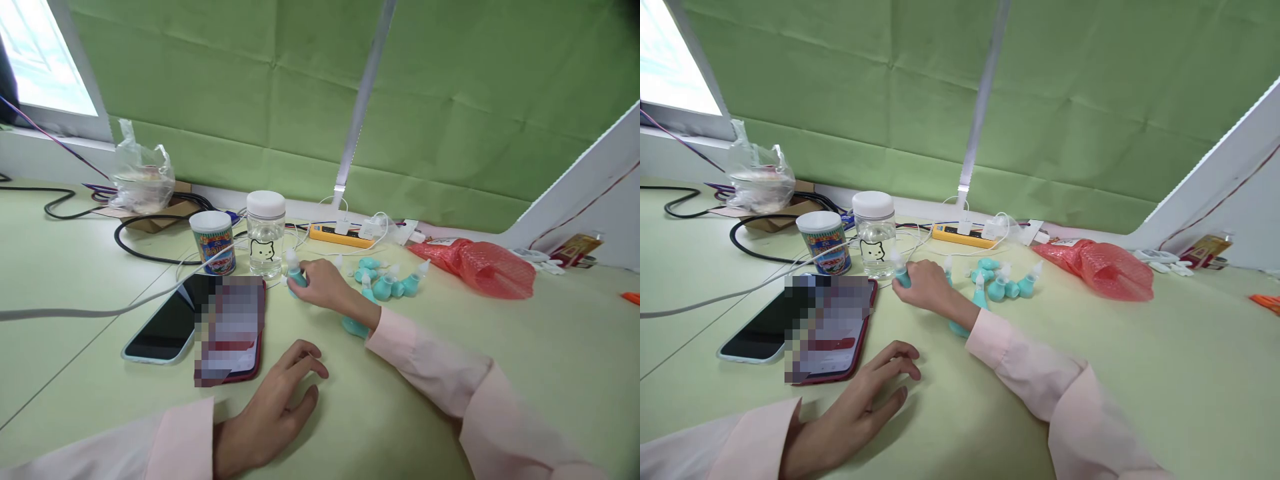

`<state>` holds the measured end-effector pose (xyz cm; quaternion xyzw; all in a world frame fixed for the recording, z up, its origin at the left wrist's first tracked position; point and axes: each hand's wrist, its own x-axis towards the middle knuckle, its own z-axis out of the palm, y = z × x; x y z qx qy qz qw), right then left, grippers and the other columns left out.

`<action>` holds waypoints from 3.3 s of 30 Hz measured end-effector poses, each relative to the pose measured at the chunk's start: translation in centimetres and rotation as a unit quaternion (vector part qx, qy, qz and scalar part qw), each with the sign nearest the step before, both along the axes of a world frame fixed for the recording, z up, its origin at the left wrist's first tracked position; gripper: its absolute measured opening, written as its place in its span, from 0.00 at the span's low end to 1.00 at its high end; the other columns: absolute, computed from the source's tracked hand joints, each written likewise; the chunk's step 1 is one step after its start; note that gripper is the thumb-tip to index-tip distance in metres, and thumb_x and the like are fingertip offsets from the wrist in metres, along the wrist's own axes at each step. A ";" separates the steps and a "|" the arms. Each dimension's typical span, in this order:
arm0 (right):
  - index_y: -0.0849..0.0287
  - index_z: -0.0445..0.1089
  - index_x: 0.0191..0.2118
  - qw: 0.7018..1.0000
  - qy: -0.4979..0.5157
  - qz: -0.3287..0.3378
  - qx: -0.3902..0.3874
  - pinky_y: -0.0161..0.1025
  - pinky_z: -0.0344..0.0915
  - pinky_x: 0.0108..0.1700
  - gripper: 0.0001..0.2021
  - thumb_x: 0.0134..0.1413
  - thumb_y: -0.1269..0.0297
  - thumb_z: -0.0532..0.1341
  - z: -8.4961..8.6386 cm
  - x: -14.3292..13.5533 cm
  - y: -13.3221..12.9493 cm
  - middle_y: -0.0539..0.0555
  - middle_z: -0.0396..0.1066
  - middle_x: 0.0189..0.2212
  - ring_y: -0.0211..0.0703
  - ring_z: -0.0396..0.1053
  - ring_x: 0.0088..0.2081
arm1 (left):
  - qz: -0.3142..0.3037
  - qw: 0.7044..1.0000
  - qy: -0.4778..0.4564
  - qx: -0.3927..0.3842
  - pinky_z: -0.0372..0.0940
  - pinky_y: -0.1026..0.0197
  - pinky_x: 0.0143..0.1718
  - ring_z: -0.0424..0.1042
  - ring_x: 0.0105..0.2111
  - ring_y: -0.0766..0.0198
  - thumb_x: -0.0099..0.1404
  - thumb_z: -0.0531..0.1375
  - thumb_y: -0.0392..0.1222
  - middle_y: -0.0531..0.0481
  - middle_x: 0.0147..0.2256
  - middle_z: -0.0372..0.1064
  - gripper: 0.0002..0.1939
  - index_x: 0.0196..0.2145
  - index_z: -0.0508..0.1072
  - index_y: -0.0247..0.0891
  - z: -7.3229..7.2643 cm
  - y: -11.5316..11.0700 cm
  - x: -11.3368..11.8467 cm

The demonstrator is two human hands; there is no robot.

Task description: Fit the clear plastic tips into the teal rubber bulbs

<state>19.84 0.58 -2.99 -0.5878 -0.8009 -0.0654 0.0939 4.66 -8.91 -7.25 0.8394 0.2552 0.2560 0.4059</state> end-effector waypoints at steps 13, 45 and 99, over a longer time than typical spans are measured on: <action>0.66 0.65 0.36 0.998 -0.021 -0.040 -0.044 0.34 0.56 0.29 0.14 0.54 0.61 0.48 -0.7 0.7 0.6 0.60 0.69 0.31 0.45 0.67 0.33 | -0.003 1.000 0.006 0.004 0.56 0.62 0.46 0.59 0.46 0.62 0.57 0.48 0.25 0.48 0.44 0.55 0.14 0.37 0.62 0.40 0.0 0.0 -0.1; 0.66 0.69 0.29 0.970 -0.196 0.139 0.039 0.52 0.58 0.42 0.08 0.48 0.81 0.54 -2.7 -4.1 2.5 0.62 0.68 0.32 0.49 0.66 0.38 | -0.008 1.000 0.012 0.012 0.59 0.61 0.44 0.62 0.42 0.60 0.56 0.49 0.26 0.48 0.41 0.60 0.13 0.35 0.64 0.40 0.0 0.1 0.0; 0.63 0.66 0.40 0.989 -0.101 -0.097 -0.050 0.44 0.51 0.39 0.12 0.50 0.70 0.51 -0.6 9.4 -0.7 0.62 0.68 0.32 0.53 0.60 0.42 | 0.085 0.964 -0.083 -0.238 0.55 0.65 0.30 0.59 0.26 0.65 0.61 0.47 0.37 0.55 0.23 0.57 0.09 0.28 0.65 0.38 -0.8 1.2 0.2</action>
